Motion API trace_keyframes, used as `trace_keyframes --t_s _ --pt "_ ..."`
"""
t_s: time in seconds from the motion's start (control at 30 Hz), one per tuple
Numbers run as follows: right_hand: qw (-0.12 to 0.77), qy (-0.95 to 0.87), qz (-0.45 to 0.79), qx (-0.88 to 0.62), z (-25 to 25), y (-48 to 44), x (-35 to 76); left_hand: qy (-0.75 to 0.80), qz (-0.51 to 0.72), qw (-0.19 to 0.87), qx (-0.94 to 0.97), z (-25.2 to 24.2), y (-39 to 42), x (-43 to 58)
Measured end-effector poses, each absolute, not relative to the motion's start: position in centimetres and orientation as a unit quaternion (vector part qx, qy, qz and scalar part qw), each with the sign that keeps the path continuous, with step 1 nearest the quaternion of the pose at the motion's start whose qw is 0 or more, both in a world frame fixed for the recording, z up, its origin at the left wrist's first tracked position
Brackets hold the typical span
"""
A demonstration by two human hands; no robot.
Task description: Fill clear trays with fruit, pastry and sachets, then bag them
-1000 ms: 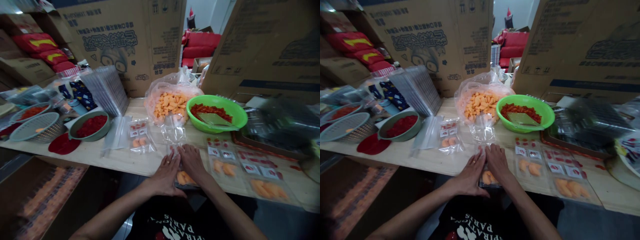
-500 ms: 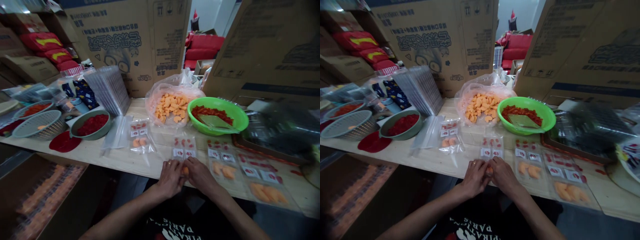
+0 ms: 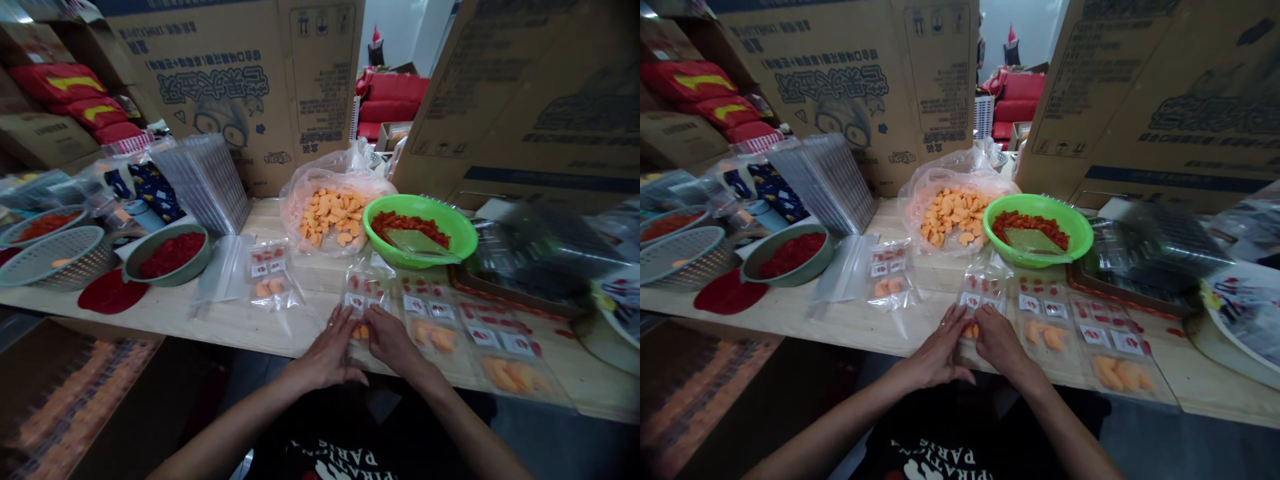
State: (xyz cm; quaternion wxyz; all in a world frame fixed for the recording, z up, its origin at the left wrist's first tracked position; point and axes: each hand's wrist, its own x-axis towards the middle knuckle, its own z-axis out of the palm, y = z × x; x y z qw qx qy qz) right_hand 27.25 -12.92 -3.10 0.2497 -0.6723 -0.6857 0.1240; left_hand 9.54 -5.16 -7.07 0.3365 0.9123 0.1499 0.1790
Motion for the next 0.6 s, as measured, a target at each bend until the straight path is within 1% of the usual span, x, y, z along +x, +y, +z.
trace_keyframes --t_s 0.07,0.23,0.33,0.4,0.43,0.53,0.6 --pt "0.257 -0.684 0.142 -0.668 -3.0 -13.0 27.1 0.176 0.169 0.320 0.915 -6.3 -5.1 9.3" --pt "0.290 -0.675 0.206 -0.646 -2.8 -13.9 24.8 0.264 0.131 0.201 0.934 -4.3 -5.0 10.1" --pt "0.306 -0.672 0.216 -0.639 -2.5 -14.8 23.6 0.302 0.105 0.162 0.934 -4.3 -5.2 10.7" --pt "0.315 -0.666 0.218 -0.640 -2.1 -15.3 23.5 0.313 0.128 0.164 0.927 -4.8 -5.2 10.9" --pt "0.325 -0.663 0.220 -0.637 -1.8 -15.5 23.6 0.301 0.158 0.174 0.924 -5.2 -5.2 10.9" --pt "0.368 -0.660 0.211 -0.620 0.0 -15.6 23.8 0.188 0.263 0.229 0.918 -6.1 -5.2 11.2" --pt "0.391 -0.669 0.175 -0.608 1.8 -15.4 23.6 0.113 0.319 0.278 0.899 -6.1 -5.1 11.5"
